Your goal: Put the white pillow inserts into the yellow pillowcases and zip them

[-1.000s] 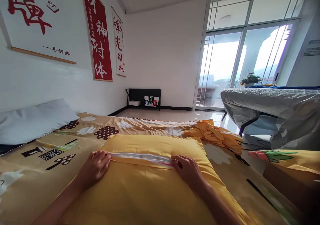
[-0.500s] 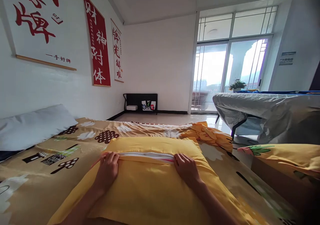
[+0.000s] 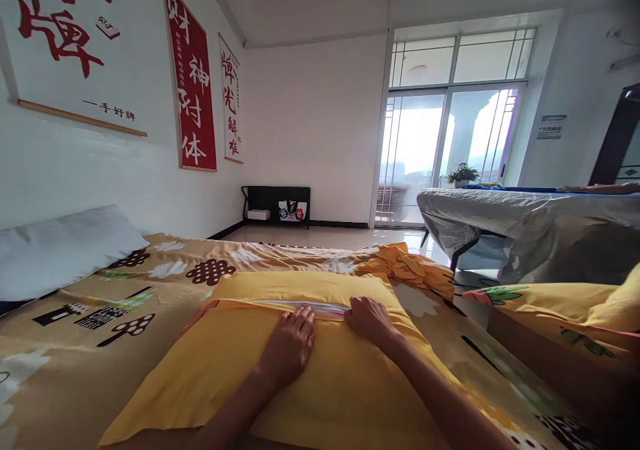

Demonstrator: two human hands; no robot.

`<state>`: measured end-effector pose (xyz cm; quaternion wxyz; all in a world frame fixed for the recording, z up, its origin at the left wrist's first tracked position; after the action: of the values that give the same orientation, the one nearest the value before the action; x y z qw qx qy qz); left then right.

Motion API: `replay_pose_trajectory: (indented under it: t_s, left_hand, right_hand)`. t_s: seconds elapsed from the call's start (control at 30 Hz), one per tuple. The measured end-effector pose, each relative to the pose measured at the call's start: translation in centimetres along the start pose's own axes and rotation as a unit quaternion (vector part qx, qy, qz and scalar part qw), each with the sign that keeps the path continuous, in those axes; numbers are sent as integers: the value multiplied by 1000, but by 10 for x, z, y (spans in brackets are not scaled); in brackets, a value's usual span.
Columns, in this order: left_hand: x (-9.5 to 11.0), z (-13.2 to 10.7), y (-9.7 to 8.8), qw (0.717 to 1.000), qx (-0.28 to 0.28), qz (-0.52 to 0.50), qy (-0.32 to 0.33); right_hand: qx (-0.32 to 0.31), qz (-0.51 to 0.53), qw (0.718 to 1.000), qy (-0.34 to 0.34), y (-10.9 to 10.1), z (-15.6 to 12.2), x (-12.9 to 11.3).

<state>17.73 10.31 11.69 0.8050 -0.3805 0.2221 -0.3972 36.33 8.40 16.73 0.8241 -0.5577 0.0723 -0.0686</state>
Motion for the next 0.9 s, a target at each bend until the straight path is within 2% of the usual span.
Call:
replay_pose_trajectory:
  t_s: [0.2,0.3,0.43,0.6,0.73,0.9]
  left_hand:
    - [-2,-6,1,999,46,23,9]
    - [-2,-8,0,997,70,41,12]
    - [-1,-9,-1,994,97,45,7]
    - [-14,-16,-6,987,145,49,-51]
    - [-32,-26,-16,982,166,70,-62]
    - [-52,-33,-27,983,148,91,-55]
  right_hand:
    - [-16,3,1000,11,6,9,3]
    - [-6,11,1000,14,6,12,-4]
    - [19,32,999,4,2,14,-34]
    - [26,71,997,-17,8,20,-79]
    - [20,103,994,-17,20,23,-98]
    - [17,136,990,-22,27,26,-114]
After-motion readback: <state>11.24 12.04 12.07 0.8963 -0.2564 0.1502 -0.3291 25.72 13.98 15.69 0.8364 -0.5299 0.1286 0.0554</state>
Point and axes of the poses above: each hand's wrist, its own z-axis towards the middle knuckle, its own y-axis out of the palm, x = y × z, the point moved 5 cm from there along z, towards the middle knuckle, and after that the axes turned 6 degrees about x, right-handed, at the moved point
